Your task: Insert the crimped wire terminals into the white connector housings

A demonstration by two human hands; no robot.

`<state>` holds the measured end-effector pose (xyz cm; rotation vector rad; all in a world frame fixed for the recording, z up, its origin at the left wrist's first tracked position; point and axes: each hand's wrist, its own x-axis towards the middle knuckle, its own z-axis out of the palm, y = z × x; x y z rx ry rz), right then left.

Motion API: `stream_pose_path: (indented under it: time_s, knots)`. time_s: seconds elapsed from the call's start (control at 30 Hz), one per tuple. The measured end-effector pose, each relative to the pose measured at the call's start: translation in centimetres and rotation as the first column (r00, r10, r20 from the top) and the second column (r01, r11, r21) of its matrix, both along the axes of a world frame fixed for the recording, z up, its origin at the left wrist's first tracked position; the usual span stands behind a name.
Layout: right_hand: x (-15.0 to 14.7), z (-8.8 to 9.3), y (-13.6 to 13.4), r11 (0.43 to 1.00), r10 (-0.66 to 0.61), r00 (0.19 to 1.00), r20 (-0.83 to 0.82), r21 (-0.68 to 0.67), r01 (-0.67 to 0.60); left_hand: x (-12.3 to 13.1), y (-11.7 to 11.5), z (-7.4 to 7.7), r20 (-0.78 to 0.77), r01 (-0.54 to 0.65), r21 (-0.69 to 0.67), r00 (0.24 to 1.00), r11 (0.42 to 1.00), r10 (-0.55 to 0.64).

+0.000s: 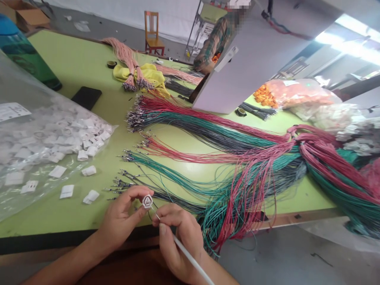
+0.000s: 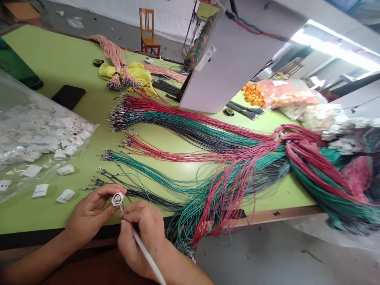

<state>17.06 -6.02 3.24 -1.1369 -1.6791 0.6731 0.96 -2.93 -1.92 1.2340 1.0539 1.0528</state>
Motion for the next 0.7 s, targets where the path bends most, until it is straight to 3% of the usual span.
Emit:
stream_pose_path:
  time_s: [0.57,0.7]
  knots:
    - [-0.41,-0.64,-0.59,0.998,-0.041,0.989,0.144,0.045,0.035,0.15,0.1,0.12,-0.026,-0.054,0.055,0.998,0.997,0.055]
    - [-0.55,-0.48,-0.64,0.997,-0.039,0.988,0.149,0.073,0.028,0.22,0.14,0.29,-0.006,-0.09,0.006,0.996,0.996,0.09]
